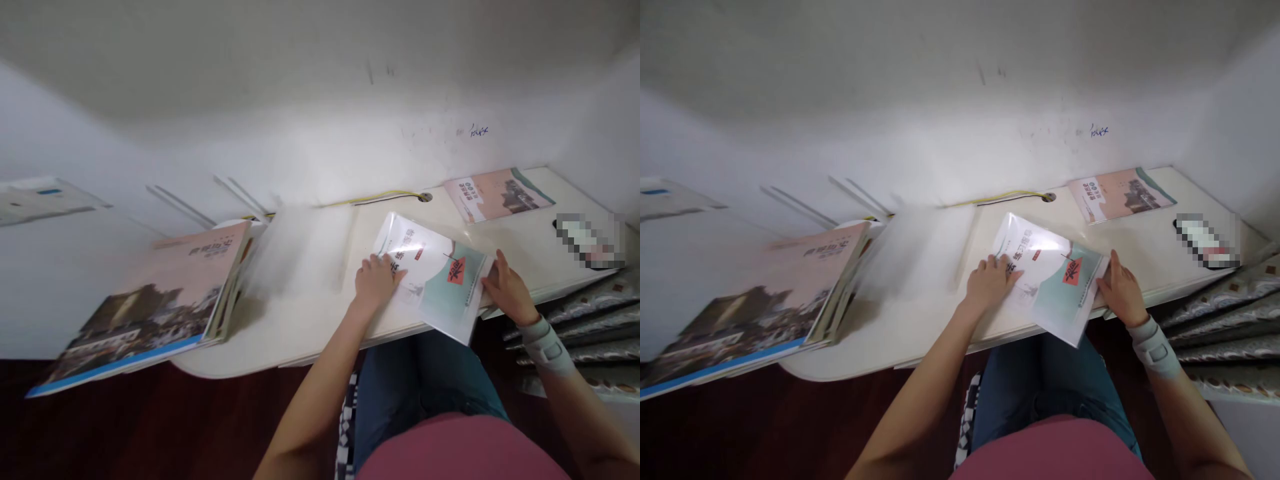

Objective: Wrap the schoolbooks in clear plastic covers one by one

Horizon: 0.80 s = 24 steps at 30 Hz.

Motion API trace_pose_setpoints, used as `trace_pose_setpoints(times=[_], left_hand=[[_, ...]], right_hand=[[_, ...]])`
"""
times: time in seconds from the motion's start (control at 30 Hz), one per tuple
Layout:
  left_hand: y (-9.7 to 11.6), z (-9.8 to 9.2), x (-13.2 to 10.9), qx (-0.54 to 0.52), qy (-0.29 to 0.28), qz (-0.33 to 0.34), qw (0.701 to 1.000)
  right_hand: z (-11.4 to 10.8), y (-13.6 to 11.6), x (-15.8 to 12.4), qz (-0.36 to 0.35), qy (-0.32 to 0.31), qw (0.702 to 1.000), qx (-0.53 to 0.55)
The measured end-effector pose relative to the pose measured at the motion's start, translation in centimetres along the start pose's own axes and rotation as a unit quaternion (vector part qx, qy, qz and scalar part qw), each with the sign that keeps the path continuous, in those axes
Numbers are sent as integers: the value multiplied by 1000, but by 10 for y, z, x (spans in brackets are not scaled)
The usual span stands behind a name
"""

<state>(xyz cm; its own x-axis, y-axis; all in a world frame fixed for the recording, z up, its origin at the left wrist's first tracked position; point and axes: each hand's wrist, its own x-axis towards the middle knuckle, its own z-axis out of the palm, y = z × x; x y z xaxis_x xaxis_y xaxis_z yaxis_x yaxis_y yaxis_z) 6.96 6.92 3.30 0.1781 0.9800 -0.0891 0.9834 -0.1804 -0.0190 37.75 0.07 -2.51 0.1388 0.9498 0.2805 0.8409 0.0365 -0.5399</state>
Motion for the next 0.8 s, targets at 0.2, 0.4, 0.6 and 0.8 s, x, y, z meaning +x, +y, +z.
trace_pose_setpoints(times=[0.2,0.4,0.6,0.8], left_hand=[[-44,-16,4,-160,38,-74,984],[-70,-12,80,-387,26,-138,911],[-69,-11,109,-439,12,-159,884],[-61,-4,111,-404,86,-146,899]], right_hand=[[1,4,77,41,-72,991,108],[9,-3,124,34,-106,988,110],[7,-7,130,32,-104,994,11],[5,-22,131,40,-108,990,-83]])
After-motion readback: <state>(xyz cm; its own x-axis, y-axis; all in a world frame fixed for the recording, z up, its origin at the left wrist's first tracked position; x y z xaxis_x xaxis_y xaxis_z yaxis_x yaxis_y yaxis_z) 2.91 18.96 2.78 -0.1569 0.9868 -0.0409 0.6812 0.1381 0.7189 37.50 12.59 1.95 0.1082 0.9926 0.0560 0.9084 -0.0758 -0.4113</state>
